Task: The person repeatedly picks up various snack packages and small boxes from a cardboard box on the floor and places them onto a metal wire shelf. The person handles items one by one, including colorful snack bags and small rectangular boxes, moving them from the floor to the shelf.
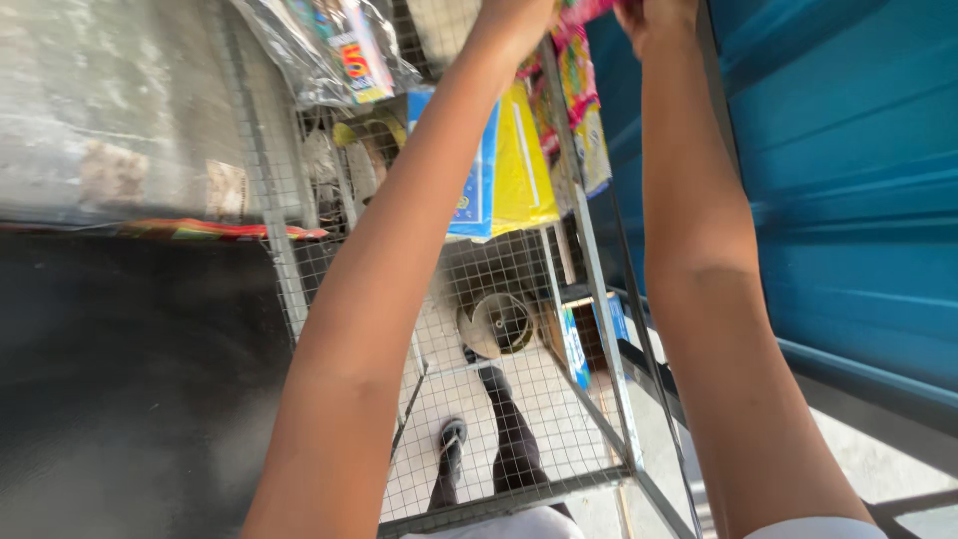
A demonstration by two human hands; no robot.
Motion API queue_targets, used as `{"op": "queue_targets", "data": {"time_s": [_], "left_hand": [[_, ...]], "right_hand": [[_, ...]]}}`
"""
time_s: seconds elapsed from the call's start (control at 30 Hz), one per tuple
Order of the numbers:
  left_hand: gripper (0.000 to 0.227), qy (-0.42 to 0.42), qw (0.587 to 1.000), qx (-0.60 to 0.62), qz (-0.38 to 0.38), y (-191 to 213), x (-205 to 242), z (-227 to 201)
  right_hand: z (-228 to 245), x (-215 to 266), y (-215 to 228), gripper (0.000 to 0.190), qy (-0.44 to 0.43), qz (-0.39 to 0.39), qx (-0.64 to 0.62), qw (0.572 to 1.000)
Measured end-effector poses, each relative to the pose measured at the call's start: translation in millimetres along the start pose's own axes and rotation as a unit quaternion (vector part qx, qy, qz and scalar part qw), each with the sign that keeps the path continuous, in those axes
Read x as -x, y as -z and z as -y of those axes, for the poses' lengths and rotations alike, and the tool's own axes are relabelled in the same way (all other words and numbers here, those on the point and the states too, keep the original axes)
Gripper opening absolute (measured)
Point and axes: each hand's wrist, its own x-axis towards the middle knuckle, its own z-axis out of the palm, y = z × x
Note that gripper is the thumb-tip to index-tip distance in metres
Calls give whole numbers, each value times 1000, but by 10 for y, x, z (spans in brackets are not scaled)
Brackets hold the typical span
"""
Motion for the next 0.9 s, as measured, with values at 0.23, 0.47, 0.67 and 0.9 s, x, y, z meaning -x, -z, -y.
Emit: {"op": "queue_targets", "data": {"time_s": [0.23,0.47,0.67,0.9], "left_hand": [[62,63,998,-11,4,547,1194,-452],[55,-35,964,-238,-115,723,1789,-82],[55,-158,901,-306,-263,562,2330,-604],[67,-380,790,-300,-376,501,3396,-1668]], "right_hand": [[-478,7,-130,32,-142,80,57,985],[-335,366,-390,54,489,-172,230,824],[818,1464,-1209,49,590,-131,136,785],[1034,3994,-2559,51,644,78,80,757]]}}
